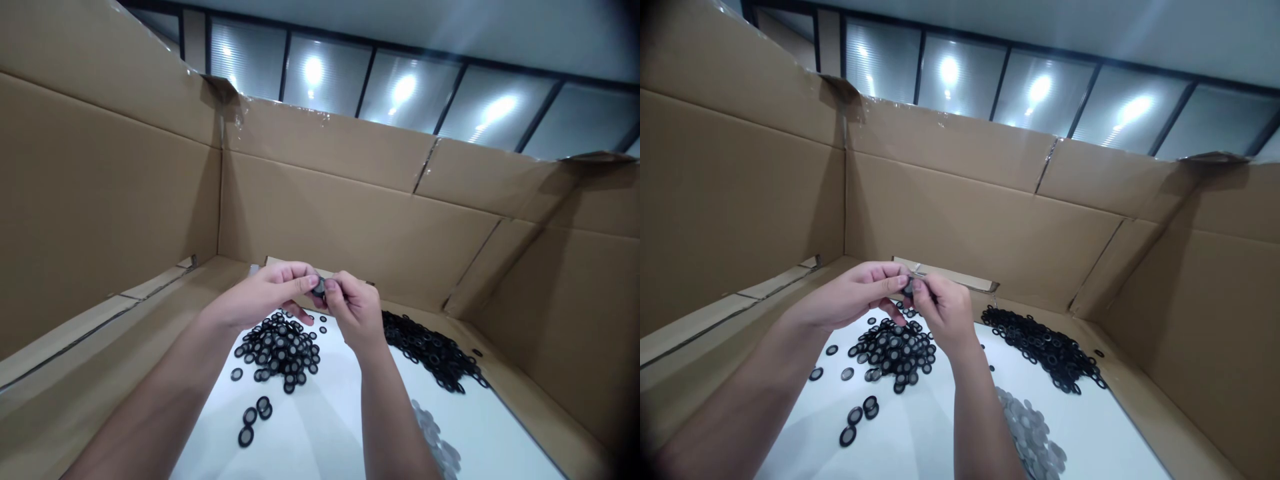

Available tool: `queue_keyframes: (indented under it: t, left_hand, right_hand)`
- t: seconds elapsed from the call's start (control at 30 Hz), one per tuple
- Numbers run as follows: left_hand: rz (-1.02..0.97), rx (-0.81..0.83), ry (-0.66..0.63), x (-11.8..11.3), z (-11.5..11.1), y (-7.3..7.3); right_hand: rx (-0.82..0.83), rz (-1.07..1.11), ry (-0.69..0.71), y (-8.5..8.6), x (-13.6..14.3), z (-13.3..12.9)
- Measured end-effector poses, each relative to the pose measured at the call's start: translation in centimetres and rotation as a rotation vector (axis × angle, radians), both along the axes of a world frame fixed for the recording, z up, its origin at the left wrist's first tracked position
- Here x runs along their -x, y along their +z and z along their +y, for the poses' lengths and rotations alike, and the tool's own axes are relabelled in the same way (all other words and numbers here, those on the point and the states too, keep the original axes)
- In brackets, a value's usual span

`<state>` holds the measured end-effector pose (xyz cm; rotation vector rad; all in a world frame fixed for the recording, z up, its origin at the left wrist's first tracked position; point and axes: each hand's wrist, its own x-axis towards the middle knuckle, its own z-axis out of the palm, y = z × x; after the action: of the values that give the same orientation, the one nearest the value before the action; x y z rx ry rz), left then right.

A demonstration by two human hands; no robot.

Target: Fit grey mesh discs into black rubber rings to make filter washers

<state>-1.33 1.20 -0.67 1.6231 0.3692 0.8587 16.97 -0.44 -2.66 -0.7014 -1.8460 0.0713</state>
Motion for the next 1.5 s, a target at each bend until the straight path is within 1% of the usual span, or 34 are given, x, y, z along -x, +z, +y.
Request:
queue_keyframes:
  t: [0.1, 0.2, 0.33, 0.47, 0.53, 0.67, 0.77, 0.87, 1.0, 1.07, 1.17, 1.23, 1.3, 1.4, 1.43, 1.5]
  left_hand:
    - [-0.01, -0.002, 0.011, -0.3, -0.1, 0.0]
    - [-0.009, -0.037, 0.052, -0.4, -0.2, 0.0]
    - [0.082, -0.079, 0.112, -0.2, -0.3, 0.3]
    - [0.124, -0.064, 0.102, -0.1, -0.5, 0.4]
    - [0.118, -0.063, 0.103, -0.3, -0.5, 0.4]
    - [0.107, -0.112, 0.159, -0.7, -0.7, 0.1]
    - [0.078, -0.101, 0.141, -0.9, -1.0, 0.1]
    - [0.078, -0.099, 0.146, -0.8, -1.3, 0.2]
    - [0.12, -0.102, 0.16, -0.5, -1.4, 0.5]
    - [0.141, -0.099, 0.157, -0.3, -1.4, 0.6]
    - [0.134, -0.088, 0.185, 0.0, -1.2, 0.6]
    - [0.128, -0.087, 0.207, 0.2, -1.1, 0.6]
    - [0.148, -0.099, 0.205, 0.3, -1.1, 0.7]
    - [0.151, -0.114, 0.161, 0.1, -1.1, 0.7]
    - [0.133, -0.109, 0.141, -0.1, -1.1, 0.7]
    - [0.082, -0.088, 0.11, -0.5, -1.1, 0.6]
  right_hand:
    - [-0.009, 0.032, 0.002, -0.1, -0.1, 0.1]
    - [0.017, 0.029, 0.008, -0.1, -0.4, 0.1]
    - [0.102, -0.028, 0.018, 0.1, -0.6, 0.2]
    - [0.103, -0.057, 0.01, 0.2, -0.5, 0.3]
    - [0.113, -0.024, 0.029, 0.1, -0.4, 0.3]
    - [0.144, 0.096, 0.109, -0.2, -0.4, 0.2]
    - [0.147, 0.164, 0.165, -0.4, -0.4, 0.2]
    - [0.136, 0.184, 0.17, -0.5, -0.5, 0.1]
    - [0.122, 0.157, 0.125, -0.4, -0.6, 0.1]
    - [0.148, 0.186, 0.158, -0.4, -0.7, 0.1]
    - [0.191, 0.32, 0.23, -0.1, -1.1, 0.2]
    - [0.192, 0.321, 0.198, 0.1, -1.3, 0.1]
    - [0.185, 0.193, 0.123, 0.4, -1.3, -0.1]
    - [0.15, 0.003, 0.02, 0.7, -1.0, -0.5]
    - [0.133, -0.011, -0.005, 0.7, -0.8, -0.5]
    - [0.103, 0.043, -0.055, 0.5, -0.4, -0.5]
